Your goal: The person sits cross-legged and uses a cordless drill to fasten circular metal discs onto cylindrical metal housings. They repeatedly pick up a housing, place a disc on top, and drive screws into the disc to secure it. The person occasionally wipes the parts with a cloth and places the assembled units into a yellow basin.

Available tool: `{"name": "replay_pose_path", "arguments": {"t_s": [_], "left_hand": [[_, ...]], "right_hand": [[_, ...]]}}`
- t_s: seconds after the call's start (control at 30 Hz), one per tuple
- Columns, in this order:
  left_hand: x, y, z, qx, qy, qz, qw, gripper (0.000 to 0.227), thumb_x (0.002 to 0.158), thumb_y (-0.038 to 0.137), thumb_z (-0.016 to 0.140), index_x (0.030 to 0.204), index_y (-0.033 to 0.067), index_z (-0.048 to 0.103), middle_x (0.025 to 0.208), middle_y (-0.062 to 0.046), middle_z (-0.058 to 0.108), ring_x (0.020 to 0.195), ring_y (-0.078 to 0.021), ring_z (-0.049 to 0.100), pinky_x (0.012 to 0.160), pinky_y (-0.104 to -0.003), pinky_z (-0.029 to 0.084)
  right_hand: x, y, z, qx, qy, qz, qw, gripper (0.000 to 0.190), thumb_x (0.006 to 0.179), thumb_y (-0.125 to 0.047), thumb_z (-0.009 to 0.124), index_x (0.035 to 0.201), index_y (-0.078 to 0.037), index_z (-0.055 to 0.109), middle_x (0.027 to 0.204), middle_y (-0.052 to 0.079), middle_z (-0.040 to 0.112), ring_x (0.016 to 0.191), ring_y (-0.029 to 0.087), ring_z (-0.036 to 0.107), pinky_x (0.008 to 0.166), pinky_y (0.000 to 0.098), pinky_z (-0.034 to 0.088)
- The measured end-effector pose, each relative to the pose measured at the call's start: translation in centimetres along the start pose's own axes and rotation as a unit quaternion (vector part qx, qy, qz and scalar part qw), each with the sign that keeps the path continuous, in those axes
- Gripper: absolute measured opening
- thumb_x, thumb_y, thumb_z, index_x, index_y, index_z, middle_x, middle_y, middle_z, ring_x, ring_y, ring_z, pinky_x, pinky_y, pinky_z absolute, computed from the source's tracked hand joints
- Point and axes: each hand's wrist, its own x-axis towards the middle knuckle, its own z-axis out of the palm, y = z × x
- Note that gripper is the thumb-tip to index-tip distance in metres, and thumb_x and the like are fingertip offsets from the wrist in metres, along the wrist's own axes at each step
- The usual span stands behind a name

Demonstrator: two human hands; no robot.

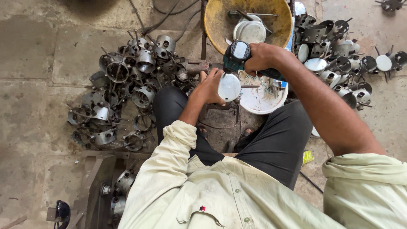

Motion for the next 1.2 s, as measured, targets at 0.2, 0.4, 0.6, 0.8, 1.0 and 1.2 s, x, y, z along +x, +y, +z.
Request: {"name": "replay_pose_path", "arguments": {"t_s": [0.2,0.4,0.6,0.8,1.0,1.2], "left_hand": [[0.0,0.6,-0.6,0.005,-0.023,-0.031,0.999,0.122,0.042,0.025,0.103,0.146,0.0123,0.041,0.152,-0.007,0.040,0.134,-0.0481,0.036,0.109,-0.051,0.045],[0.5,0.7,-0.5,0.030,-0.047,-0.041,0.998,0.126,0.045,0.026,0.104,0.150,0.0099,0.037,0.155,-0.010,0.036,0.136,-0.0503,0.032,0.113,-0.050,0.041],[1.0,-0.5,0.3,0.052,-0.044,-0.011,0.998,0.129,0.045,0.033,0.103,0.151,0.0068,0.034,0.153,-0.014,0.036,0.134,-0.0517,0.032,0.114,-0.051,0.038],[-0.3,1.6,-1.9,0.034,-0.047,-0.009,0.998,0.128,0.048,0.033,0.101,0.153,0.0079,0.032,0.157,-0.015,0.033,0.136,-0.0507,0.032,0.112,-0.051,0.038],[-5.3,7.6,-1.1,0.225,0.135,0.046,0.964,0.097,0.062,0.021,0.088,0.146,0.0111,0.041,0.147,-0.016,0.043,0.131,-0.0433,0.041,0.098,-0.064,0.038],[-3.2,10.0,12.0,-0.033,0.062,0.224,0.972,0.046,0.077,0.004,0.071,0.122,0.0066,0.067,0.125,-0.012,0.064,0.109,-0.0337,0.065,0.093,-0.045,0.056]], "right_hand": [[0.1,0.2,0.1,-0.008,-0.009,-0.002,1.000,0.033,0.064,-0.011,0.072,0.093,0.004,0.078,0.081,0.016,0.078,0.063,0.023,0.072,0.060,0.0365,0.059],[-1.2,2.2,1.4,0.062,-0.004,-0.059,0.996,0.038,0.071,-0.022,0.079,0.107,-0.013,0.072,0.094,0.014,0.076,0.078,0.026,0.071,0.071,0.0403,0.059],[-4.2,6.3,5.7,0.227,0.074,-0.156,0.959,0.042,0.060,-0.007,0.082,0.101,-0.003,0.076,0.094,0.010,0.079,0.088,0.021,0.072,0.080,0.0364,0.057],[-7.5,10.2,6.1,0.249,0.112,-0.127,0.954,0.048,0.060,-0.002,0.083,0.107,-0.003,0.075,0.093,0.010,0.078,0.088,0.025,0.072,0.081,0.0355,0.056],[-13.1,15.1,16.6,0.659,0.218,-0.025,0.719,0.057,0.059,0.012,0.068,0.115,0.004,0.065,0.095,0.015,0.073,0.074,0.027,0.069,0.067,0.0379,0.057],[-15.7,18.5,24.9,0.770,0.262,0.025,0.581,0.044,0.066,0.004,0.061,0.109,0.004,0.065,0.094,0.015,0.074,0.068,0.022,0.067,0.063,0.0342,0.057]]}}
